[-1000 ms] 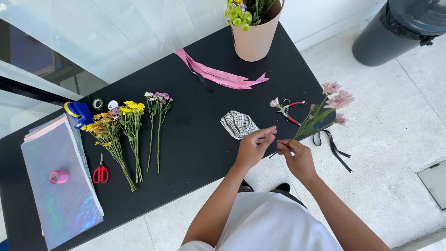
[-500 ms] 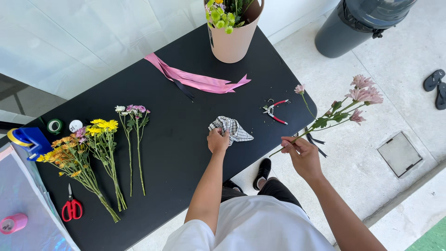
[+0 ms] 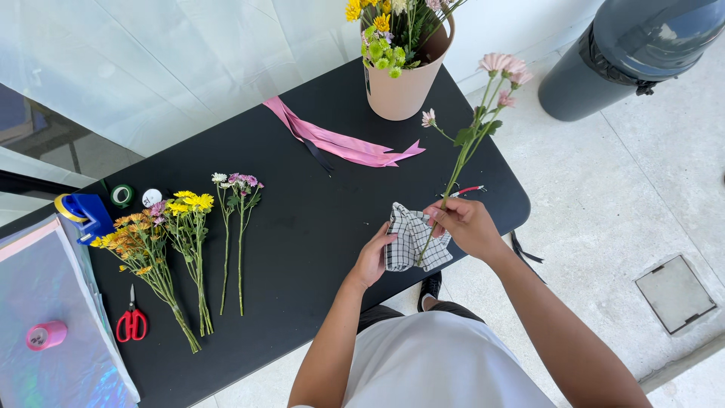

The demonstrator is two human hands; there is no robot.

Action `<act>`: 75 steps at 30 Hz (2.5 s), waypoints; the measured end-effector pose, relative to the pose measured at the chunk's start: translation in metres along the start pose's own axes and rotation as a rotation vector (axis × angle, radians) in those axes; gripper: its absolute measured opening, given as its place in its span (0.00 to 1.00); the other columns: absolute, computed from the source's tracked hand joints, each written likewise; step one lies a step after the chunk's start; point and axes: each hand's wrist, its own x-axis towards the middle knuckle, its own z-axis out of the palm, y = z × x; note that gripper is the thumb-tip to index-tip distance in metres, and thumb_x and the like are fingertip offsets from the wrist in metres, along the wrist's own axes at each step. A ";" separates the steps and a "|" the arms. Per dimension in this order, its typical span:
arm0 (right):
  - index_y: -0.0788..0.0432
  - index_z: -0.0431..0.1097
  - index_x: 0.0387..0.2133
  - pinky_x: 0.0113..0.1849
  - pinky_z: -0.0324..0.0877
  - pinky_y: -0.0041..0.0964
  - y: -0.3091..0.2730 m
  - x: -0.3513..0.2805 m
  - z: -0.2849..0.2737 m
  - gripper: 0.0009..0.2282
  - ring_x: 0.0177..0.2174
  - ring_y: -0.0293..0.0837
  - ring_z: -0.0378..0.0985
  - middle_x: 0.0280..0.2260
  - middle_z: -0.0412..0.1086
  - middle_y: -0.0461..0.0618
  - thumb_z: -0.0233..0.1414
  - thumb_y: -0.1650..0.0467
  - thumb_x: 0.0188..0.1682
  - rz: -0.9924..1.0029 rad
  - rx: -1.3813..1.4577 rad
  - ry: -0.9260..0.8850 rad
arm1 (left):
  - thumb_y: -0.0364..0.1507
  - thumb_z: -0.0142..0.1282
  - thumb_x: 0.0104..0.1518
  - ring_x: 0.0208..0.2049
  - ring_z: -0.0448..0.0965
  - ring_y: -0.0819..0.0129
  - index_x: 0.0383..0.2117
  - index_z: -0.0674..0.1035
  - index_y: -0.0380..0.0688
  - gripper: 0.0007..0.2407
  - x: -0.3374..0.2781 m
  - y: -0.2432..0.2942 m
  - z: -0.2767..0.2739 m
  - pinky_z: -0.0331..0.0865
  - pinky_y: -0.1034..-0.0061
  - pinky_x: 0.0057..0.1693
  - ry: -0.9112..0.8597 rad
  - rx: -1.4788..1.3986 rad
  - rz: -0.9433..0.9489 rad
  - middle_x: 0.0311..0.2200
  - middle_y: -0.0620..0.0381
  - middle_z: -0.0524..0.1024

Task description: The person selects flowers from a vase, trims the stems with shears, and arranges them back into the vase.

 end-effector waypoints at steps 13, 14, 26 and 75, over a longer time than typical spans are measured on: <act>0.68 0.77 0.30 0.27 0.74 0.30 -0.001 0.048 -0.015 0.05 0.20 0.40 0.79 0.22 0.73 0.55 0.54 0.77 0.53 0.193 0.063 -0.158 | 0.39 0.54 0.67 0.49 0.80 0.66 0.63 0.72 0.47 0.20 0.037 -0.044 0.016 0.77 0.69 0.52 -0.086 0.255 -0.041 0.47 0.50 0.82; 0.68 0.77 0.31 0.28 0.75 0.31 0.003 0.051 -0.017 0.05 0.21 0.40 0.79 0.23 0.74 0.55 0.55 0.77 0.53 0.216 0.089 -0.137 | 0.42 0.52 0.69 0.52 0.78 0.65 0.61 0.74 0.47 0.20 0.044 -0.051 0.013 0.74 0.67 0.56 -0.088 0.477 0.012 0.48 0.52 0.81; 0.70 0.77 0.32 0.28 0.77 0.31 0.021 0.058 -0.038 0.05 0.22 0.40 0.79 0.26 0.74 0.56 0.57 0.75 0.52 0.184 0.214 -0.036 | 0.41 0.37 0.71 0.41 0.81 0.33 0.55 0.74 0.33 0.22 0.003 0.046 0.114 0.73 0.50 0.43 -0.014 1.077 0.148 0.37 0.33 0.81; 0.70 0.74 0.23 0.26 0.81 0.31 -0.036 0.069 -0.068 0.12 0.19 0.43 0.81 0.22 0.76 0.62 0.58 0.73 0.55 0.029 0.209 0.217 | 0.43 0.41 0.70 0.30 0.81 0.36 0.48 0.74 0.37 0.19 0.004 0.049 0.101 0.73 0.53 0.35 0.092 1.208 0.322 0.27 0.35 0.78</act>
